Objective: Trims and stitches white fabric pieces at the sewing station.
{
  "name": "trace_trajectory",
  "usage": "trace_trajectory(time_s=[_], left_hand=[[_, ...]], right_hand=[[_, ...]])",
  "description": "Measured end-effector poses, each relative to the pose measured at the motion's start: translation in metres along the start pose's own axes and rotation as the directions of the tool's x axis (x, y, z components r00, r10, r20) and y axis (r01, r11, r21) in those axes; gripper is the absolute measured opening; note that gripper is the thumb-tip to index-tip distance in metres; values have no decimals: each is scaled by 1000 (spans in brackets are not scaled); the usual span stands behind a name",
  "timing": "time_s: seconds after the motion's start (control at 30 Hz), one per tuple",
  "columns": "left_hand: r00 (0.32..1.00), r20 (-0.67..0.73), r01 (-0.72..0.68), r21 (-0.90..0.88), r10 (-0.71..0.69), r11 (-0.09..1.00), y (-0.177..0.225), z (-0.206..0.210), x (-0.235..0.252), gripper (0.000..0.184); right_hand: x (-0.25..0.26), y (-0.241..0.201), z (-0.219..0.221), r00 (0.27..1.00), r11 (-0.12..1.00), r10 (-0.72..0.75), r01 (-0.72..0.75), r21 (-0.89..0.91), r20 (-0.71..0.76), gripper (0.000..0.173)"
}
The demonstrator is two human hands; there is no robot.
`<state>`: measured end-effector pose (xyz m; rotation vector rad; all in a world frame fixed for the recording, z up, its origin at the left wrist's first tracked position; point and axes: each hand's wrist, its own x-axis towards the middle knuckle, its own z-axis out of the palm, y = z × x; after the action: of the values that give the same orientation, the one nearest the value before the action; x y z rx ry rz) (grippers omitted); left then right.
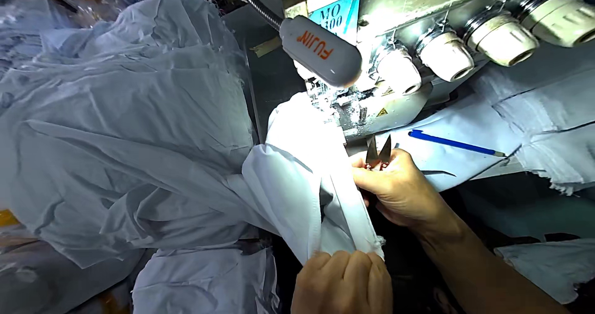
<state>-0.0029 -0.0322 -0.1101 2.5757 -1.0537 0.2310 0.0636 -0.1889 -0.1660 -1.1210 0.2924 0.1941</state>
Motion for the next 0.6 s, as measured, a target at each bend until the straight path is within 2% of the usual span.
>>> trace_trajectory(time_s=[0.43,0.53,0.6], left_hand=[[1000,-26,-10,152,14,988,-26,12,30,24],[998,-67,4,153,6,988,-33,11,41,23],[994,-105,7,166,11,986,-35,9,47,23]], right_hand=[[11,-1,13,997,999,-39,41,20,-59,15],[11,3,11,989,990,-116,122,64,-97,18],[10,12,11,958,975,-212,220,22,-194,22]])
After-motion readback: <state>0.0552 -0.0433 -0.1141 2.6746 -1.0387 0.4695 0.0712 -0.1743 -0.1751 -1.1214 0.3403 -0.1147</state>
